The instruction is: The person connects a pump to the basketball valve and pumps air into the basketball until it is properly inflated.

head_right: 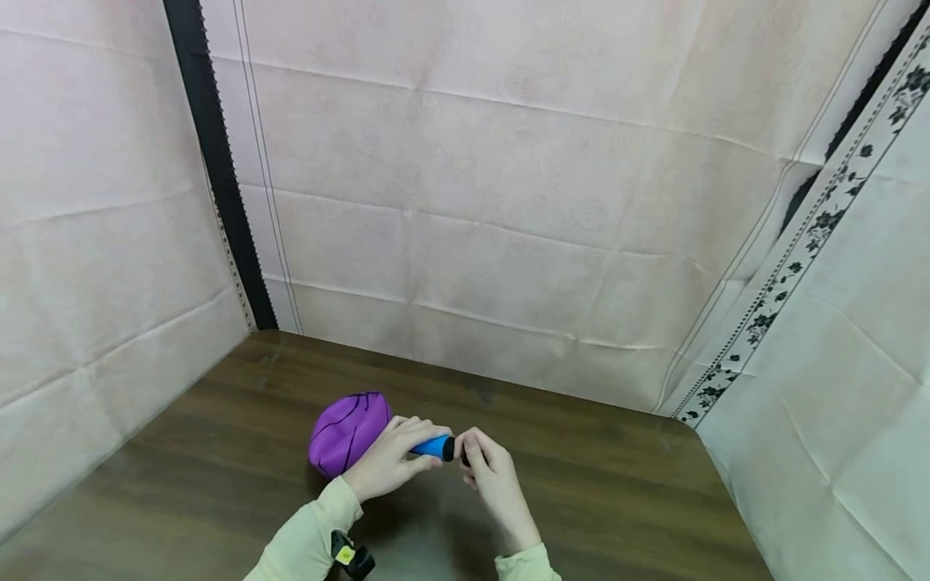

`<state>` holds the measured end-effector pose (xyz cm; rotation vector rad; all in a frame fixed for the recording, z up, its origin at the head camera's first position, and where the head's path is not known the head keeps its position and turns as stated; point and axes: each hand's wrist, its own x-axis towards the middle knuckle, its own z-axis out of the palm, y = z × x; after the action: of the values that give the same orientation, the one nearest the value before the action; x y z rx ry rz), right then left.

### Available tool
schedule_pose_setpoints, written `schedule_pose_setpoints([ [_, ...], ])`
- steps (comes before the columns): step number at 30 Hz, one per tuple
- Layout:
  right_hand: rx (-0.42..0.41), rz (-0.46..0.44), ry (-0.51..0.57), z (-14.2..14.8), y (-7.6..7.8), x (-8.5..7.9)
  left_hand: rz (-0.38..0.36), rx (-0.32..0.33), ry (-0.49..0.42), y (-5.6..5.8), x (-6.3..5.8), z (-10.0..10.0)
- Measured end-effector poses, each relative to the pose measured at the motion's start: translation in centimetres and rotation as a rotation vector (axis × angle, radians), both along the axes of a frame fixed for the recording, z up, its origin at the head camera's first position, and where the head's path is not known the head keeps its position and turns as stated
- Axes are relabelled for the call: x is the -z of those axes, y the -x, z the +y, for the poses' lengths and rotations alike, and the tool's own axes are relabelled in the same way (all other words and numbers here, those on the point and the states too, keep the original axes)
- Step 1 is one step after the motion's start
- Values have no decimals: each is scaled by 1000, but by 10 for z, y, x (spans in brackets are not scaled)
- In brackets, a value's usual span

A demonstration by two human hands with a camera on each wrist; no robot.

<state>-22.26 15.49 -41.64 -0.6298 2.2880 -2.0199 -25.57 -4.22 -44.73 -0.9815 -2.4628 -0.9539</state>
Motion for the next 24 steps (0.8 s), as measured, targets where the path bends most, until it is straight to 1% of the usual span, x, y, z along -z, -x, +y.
schedule_pose_setpoints([
  [1,15,15,-16,3,-1,-2,-3,-2,0,1,0,0],
  [3,30,57,-7,11,-3,-8,-21,-8,-2,1,0,-2],
  [7,37,188,75,28,-9,-22,-36,-36,-8,3,-2,-5],
  [9,20,240,123,33,-10,-24,-28,-59,-13,2,-3,-5],
  [10,4,252,140,34,-9,-22,-17,-73,-10,2,-2,-4],
  [12,-27,242,150,31,-6,-16,9,-99,3,0,0,0],
  [14,-51,197,132,23,-1,-8,30,-114,18,-2,2,4],
  [17,-49,92,57,11,4,2,45,-97,42,-4,6,9],
  [19,-23,45,11,5,6,6,48,-80,46,-4,6,11],
  [21,-4,30,-24,3,6,8,52,-66,43,-4,6,11],
  [23,5,33,-50,6,5,6,57,-57,42,-3,5,10],
  [24,-5,49,-57,8,5,4,53,-52,37,-2,5,9],
])
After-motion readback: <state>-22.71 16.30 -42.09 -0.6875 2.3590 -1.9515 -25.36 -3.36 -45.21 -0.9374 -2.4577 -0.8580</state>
